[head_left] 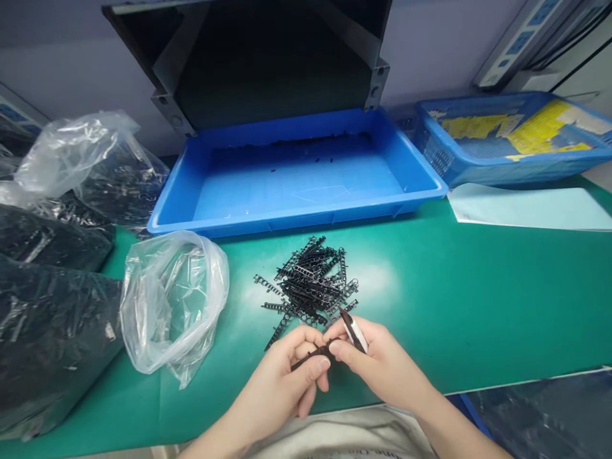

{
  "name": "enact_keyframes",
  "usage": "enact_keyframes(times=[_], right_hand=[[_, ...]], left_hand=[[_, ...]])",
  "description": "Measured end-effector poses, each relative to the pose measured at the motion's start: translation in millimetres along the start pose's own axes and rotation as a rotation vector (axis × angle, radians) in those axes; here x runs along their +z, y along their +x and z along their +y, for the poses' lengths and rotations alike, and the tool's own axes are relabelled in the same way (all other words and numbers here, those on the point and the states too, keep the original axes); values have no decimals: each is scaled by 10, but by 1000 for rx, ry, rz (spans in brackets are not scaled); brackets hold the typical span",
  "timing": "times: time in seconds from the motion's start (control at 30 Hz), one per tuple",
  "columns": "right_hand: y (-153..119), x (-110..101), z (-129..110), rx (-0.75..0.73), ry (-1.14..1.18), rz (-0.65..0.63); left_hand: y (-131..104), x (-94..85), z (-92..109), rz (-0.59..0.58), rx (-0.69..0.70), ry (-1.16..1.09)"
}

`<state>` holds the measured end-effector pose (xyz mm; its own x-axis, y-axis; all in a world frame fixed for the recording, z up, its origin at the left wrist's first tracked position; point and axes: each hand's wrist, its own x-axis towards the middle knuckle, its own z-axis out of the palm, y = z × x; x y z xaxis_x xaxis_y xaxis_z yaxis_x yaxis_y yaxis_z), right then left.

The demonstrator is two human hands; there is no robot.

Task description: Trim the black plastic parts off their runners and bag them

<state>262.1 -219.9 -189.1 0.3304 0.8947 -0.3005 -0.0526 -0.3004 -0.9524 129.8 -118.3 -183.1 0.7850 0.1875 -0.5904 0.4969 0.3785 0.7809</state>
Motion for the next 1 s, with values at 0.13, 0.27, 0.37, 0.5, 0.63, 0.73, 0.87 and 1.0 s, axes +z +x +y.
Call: enact_keyframes(times=[0.13,0.27,0.37,0.5,0.63,0.73,0.87,1.0], right_hand=[[-69,-6,28,-163,-132,20],[-160,44,44,-224,-410,-53],[-177,111,62,-315,-595,-26],[-156,175,80,-422,-742,67],[-148,196,69,-451,-801,95],[-153,203,61,-466,-818,90],[-161,199,56,-455,-827,82],[-163,187,42,-439,-822,66]], left_hand=[[-54,-26,-19,91,43,-246],[-97,-27,-65,117,82,-358],[-109,-23,-84,120,96,-404],[-112,-15,-91,139,84,-392],[-115,3,-93,147,73,-382],[-119,13,-98,147,65,-387],[-114,14,-108,150,56,-381],[-103,10,-102,154,50,-375]])
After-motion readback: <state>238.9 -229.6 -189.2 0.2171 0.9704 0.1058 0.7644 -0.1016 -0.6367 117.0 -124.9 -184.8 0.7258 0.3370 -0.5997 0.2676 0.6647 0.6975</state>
